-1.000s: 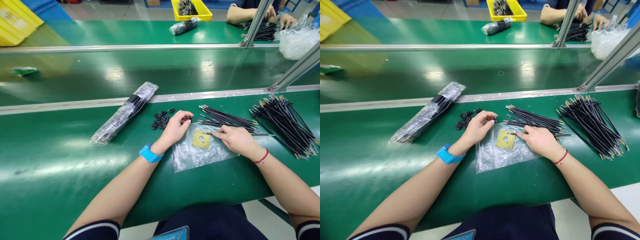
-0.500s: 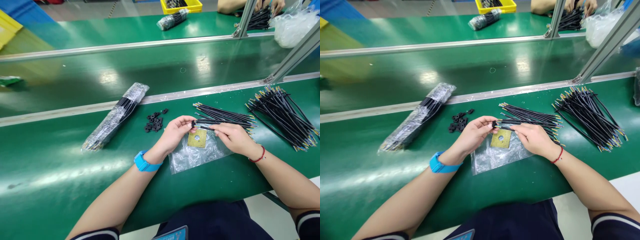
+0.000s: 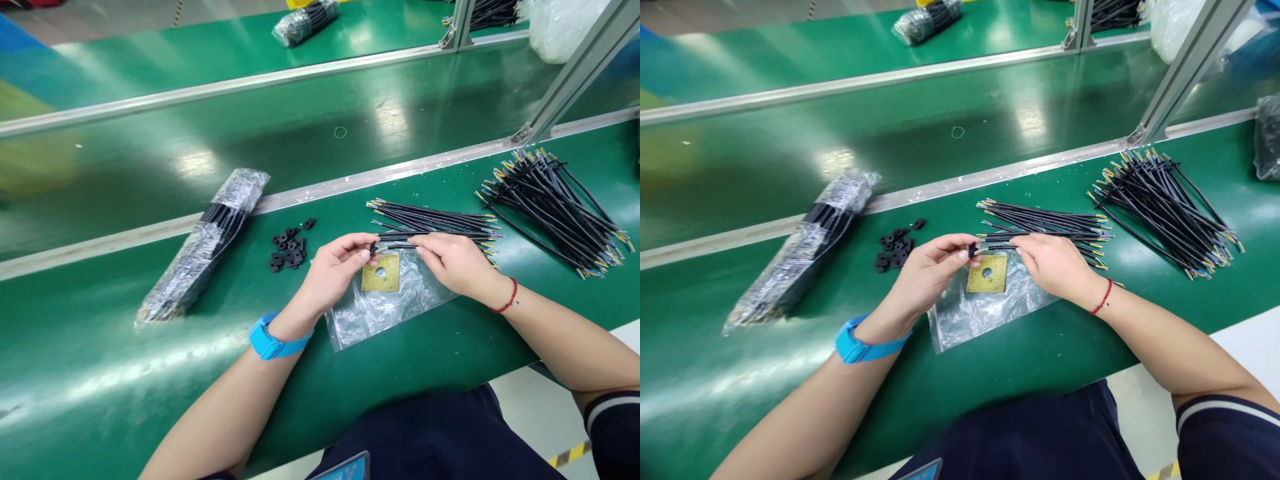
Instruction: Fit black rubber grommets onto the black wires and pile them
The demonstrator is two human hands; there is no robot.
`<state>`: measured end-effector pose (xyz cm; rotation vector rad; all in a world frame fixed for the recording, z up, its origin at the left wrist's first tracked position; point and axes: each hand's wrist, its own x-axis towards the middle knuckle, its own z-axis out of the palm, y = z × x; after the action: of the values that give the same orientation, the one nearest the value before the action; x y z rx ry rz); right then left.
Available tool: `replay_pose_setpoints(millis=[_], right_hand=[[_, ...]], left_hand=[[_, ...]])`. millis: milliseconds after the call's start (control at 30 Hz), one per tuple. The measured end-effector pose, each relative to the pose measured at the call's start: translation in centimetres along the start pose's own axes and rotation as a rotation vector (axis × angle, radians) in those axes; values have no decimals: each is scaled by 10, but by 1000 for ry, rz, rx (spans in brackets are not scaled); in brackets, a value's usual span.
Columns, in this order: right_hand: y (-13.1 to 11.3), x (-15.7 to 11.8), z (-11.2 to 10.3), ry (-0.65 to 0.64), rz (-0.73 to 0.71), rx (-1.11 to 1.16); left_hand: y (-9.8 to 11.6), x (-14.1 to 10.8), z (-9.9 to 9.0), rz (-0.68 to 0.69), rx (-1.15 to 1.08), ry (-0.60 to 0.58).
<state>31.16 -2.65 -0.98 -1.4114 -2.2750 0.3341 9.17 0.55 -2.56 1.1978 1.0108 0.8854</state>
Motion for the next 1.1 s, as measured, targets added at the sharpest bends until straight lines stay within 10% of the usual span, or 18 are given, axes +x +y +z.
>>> replay_pose_setpoints(millis=[500,700,1100], right_hand=[[-12,-3,8,9,-75,-51],[-14,-2,-2,-94,-38,32],[-9,4,-11,-364,165,522]], left_hand=[[-2,-7,15,-37,-44,94],[1,-11,16,-11,27,-45],[-6,-16,18,368,478,-160]])
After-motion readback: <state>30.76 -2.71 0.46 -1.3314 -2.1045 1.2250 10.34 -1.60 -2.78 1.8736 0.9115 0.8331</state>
